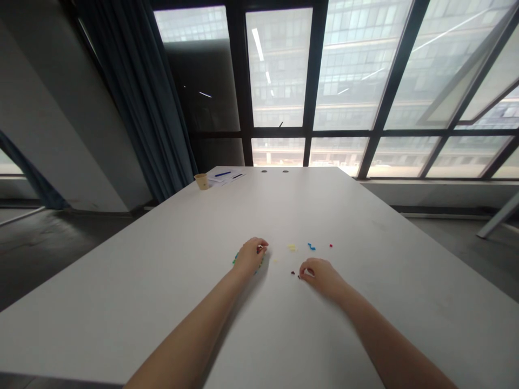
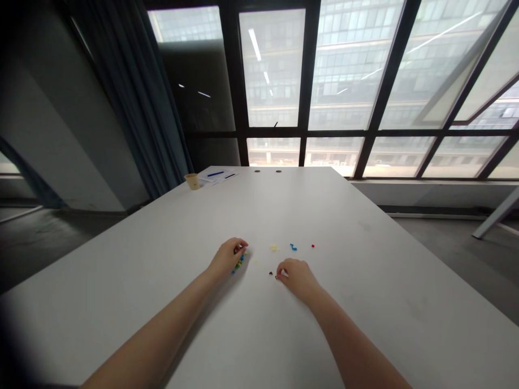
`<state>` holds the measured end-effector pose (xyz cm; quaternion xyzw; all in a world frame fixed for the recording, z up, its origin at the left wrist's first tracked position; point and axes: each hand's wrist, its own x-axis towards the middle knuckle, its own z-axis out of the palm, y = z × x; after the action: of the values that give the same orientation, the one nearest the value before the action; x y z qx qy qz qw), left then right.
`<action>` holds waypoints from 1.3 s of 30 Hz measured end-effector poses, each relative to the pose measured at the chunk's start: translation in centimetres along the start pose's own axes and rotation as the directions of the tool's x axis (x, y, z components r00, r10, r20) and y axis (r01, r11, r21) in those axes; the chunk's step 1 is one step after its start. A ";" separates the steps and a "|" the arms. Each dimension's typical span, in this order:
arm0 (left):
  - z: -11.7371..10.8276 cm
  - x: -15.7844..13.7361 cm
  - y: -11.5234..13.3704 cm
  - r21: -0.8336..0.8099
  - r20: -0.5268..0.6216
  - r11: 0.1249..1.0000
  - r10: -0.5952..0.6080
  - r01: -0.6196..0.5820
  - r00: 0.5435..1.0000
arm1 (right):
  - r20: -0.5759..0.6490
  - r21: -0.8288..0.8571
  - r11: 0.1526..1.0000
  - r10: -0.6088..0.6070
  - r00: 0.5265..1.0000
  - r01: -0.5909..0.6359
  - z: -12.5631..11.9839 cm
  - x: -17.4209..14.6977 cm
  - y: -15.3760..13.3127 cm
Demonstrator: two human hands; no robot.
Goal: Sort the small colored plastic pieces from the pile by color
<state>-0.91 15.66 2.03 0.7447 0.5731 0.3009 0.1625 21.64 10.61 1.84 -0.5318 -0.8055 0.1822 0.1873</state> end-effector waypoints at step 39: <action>0.6 -2.3 4.3 0.120 0.096 0.852 0.501 -0.510 0.860 | -0.342 0.121 0.975 -0.138 0.930 0.189 0.0 0.4 -0.6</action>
<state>2.30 12.25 3.49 0.8876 0.3717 0.2688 0.0420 21.00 10.76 2.24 -0.4702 -0.7878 0.1346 0.3744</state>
